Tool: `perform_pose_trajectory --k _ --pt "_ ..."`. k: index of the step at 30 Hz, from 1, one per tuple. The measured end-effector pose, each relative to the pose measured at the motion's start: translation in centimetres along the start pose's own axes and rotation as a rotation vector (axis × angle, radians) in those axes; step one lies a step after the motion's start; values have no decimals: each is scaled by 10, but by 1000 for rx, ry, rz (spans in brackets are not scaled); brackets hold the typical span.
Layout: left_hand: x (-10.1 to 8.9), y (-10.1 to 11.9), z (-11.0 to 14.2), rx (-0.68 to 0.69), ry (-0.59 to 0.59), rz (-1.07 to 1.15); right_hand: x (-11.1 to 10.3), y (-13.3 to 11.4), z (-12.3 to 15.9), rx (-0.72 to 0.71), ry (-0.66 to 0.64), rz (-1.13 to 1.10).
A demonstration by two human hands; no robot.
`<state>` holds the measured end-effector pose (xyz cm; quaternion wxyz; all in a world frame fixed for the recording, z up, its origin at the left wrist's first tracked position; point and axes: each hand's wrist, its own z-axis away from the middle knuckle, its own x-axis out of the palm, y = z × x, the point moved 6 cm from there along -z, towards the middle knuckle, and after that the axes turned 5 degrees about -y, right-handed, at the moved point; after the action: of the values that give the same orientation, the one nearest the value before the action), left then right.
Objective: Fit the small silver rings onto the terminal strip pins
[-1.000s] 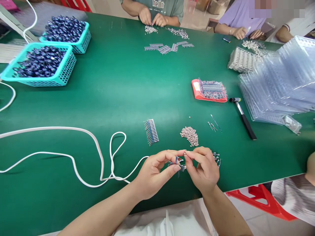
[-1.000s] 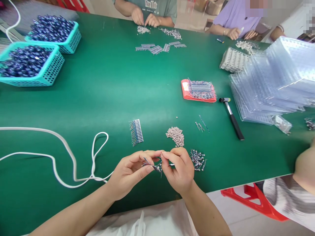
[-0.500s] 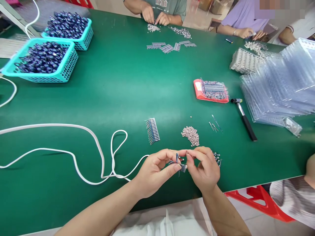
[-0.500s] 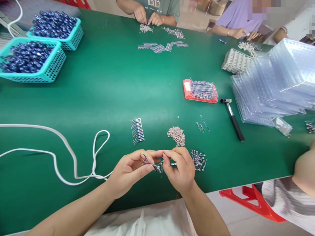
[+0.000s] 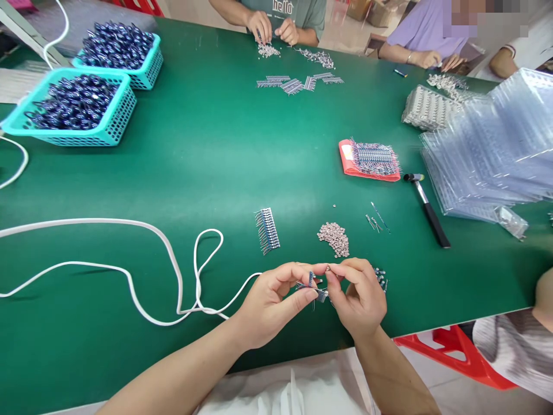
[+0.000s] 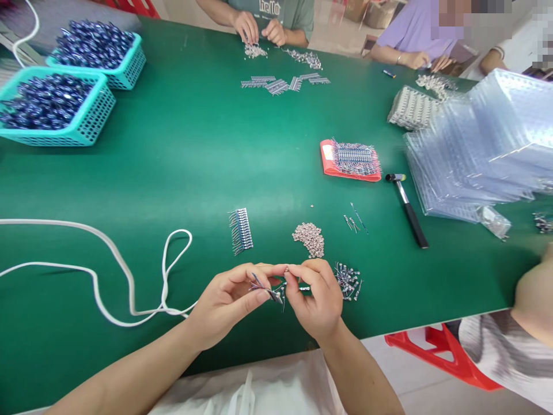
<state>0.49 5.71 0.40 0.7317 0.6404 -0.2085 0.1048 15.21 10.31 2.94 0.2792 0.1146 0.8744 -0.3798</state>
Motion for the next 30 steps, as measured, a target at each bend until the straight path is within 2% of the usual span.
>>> perform_pose_trajectory --k 11,17,24,30 --pt "0 1 1 34 1 -106 0 1 1 1 -4 -17" --pt "0 1 2 17 9 -90 0 -2 -2 -39 -16 0" --pt "0 2 2 19 9 -91 1 1 0 14 -11 28" --pt "0 2 2 24 3 -95 1 0 -1 1 -12 38"
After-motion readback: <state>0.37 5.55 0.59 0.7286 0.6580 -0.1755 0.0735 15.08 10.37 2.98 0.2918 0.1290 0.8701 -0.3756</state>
